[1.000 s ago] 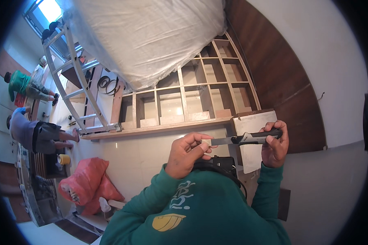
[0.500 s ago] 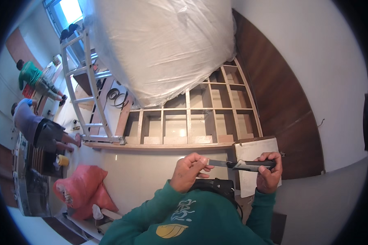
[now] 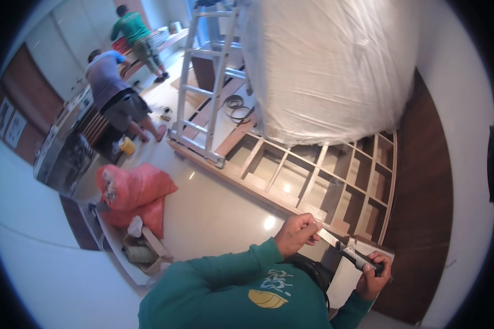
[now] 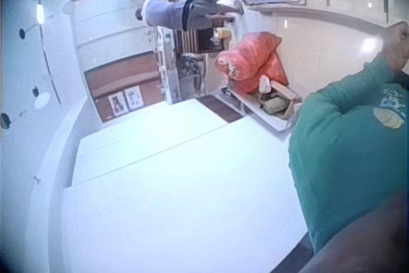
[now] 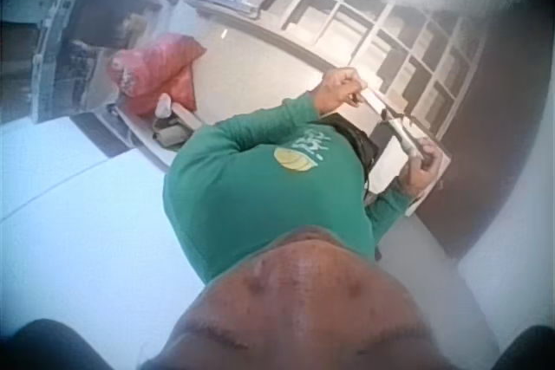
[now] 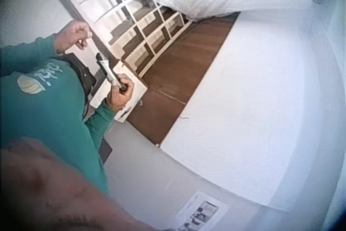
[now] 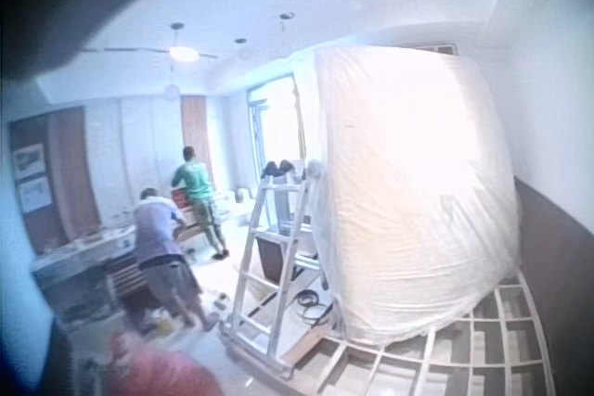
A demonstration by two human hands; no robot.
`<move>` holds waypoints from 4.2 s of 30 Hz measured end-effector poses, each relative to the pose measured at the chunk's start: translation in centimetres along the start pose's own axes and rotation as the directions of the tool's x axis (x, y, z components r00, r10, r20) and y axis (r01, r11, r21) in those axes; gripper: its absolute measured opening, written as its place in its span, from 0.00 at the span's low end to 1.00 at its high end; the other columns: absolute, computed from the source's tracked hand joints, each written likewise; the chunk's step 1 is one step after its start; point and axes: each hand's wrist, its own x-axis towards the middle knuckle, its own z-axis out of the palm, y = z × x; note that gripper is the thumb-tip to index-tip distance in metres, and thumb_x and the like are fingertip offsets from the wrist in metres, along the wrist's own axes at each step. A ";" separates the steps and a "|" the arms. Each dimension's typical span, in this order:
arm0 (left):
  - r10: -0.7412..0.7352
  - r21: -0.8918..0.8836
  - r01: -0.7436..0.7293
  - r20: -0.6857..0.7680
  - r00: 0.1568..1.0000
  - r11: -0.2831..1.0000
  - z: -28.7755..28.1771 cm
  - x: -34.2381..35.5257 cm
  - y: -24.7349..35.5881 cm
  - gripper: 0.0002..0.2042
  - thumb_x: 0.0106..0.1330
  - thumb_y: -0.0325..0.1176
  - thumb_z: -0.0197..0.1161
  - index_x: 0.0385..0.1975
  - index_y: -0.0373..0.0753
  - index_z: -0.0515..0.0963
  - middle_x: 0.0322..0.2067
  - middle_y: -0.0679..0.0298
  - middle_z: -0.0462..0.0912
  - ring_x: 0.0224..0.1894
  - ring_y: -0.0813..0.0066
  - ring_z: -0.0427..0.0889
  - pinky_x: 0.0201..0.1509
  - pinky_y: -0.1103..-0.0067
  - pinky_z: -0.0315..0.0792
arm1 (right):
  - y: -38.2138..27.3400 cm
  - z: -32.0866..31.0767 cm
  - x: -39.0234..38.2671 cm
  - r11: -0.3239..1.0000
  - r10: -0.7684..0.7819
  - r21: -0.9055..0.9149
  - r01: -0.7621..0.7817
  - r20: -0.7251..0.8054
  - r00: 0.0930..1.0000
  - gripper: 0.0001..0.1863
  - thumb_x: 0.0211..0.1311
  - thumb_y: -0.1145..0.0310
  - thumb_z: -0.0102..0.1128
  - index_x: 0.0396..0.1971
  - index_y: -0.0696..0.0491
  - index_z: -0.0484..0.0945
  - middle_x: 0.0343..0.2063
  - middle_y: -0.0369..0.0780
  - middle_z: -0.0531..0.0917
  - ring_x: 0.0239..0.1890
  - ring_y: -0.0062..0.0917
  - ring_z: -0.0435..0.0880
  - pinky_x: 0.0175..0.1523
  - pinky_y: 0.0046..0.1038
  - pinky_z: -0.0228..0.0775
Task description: The person uses a utility knife to trim a wooden baseboard along a wall corner. The person holds the baseboard in place and carefully cuts the edge to fit the corner.
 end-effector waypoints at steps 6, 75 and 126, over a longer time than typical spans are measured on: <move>0.100 0.061 -0.093 -0.125 0.987 0.994 -2.1 -0.2 2.7 0.15 0.76 0.41 0.62 0.32 0.36 0.75 0.28 0.64 0.79 0.32 0.80 0.81 0.39 0.80 0.81 | -1.2 2.5 2.4 0.941 0.326 -0.188 -0.282 0.282 0.902 0.22 0.52 0.72 0.73 0.47 0.61 0.76 0.42 0.47 0.84 0.42 0.27 0.83 0.46 0.28 0.77; 0.059 0.959 -0.002 -0.015 0.998 0.284 -27.4 22.8 -11.2 0.11 0.70 0.40 0.63 0.33 0.37 0.81 0.24 0.53 0.86 0.26 0.56 0.86 0.36 0.65 0.81 | 6.4 2.2 17.8 0.792 0.435 -0.396 -0.465 -0.169 0.885 0.20 0.79 0.56 0.51 0.52 0.59 0.78 0.28 0.41 0.83 0.31 0.28 0.84 0.40 0.31 0.76; 0.060 0.155 -0.047 -0.082 0.995 0.987 -6.7 16.1 13.2 0.17 0.75 0.37 0.60 0.57 0.34 0.75 0.46 0.58 0.86 0.43 0.78 0.84 0.45 0.79 0.82 | 5.4 12.9 20.0 0.843 0.533 -0.130 -0.521 0.318 0.784 0.20 0.79 0.55 0.53 0.44 0.60 0.79 0.23 0.38 0.83 0.21 0.15 0.76 0.29 0.18 0.69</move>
